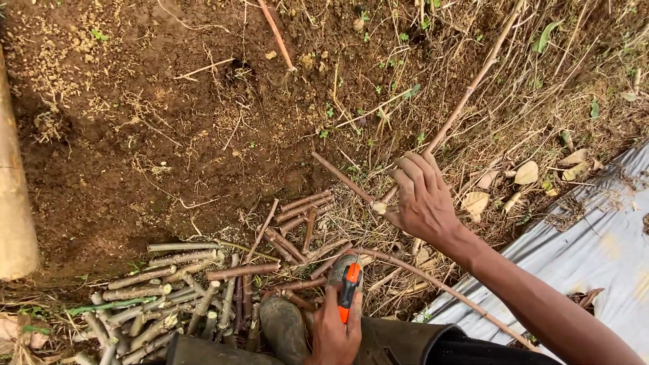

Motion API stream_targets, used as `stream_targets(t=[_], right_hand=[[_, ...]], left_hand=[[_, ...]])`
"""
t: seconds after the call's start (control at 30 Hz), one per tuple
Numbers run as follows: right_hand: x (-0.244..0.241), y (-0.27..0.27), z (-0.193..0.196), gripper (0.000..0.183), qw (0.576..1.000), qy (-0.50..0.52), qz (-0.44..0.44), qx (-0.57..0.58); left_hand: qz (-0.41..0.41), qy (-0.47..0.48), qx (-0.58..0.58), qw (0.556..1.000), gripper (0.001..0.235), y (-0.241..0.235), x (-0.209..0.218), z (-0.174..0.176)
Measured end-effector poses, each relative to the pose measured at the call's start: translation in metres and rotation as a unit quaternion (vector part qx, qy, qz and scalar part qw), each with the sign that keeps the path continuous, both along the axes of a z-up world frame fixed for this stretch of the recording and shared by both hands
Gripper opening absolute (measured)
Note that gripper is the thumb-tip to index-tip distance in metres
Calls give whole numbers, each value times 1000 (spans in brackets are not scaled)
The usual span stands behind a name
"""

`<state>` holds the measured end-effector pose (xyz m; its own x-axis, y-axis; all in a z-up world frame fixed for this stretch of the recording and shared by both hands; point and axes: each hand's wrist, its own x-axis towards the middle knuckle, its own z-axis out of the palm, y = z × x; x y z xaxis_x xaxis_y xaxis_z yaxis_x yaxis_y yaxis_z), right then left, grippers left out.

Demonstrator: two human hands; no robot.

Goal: Sawing thin branches into smaller segments using a hand saw in a field

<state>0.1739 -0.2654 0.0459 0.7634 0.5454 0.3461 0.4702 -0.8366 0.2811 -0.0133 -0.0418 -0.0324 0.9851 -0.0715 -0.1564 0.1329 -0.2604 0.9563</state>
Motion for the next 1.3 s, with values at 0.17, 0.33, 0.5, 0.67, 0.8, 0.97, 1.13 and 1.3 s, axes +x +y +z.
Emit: stream_targets(t=[0.17,0.33,0.5,0.67,0.8,0.97,1.13,1.3], right_hand=[[-3,9,3,81,999,-9,-24,37],[-11,13,2,91,997,-8,-34,64],[-9,17,2,82,996,-29,-48,75],[-6,27,8,56,995,-49,-43,80],[-5,23,8,48,996,-41,-57,52],[-11,23,6,82,998,-16,-29,52],[-20,21,39,93,977,73,68,189],[-19,21,51,34,766,341,-257,480]], left_hand=[[-17,26,3,1000,26,-2,-23,-29],[-10,35,31,999,28,-1,-30,-26],[-2,20,42,999,22,-9,-30,-33],[-28,10,7,1000,20,-14,4,4],[-15,87,17,996,34,-13,9,33],[-23,165,66,984,26,-4,-3,27],[-2,92,26,995,24,2,8,40],[-52,159,24,986,16,8,11,51]])
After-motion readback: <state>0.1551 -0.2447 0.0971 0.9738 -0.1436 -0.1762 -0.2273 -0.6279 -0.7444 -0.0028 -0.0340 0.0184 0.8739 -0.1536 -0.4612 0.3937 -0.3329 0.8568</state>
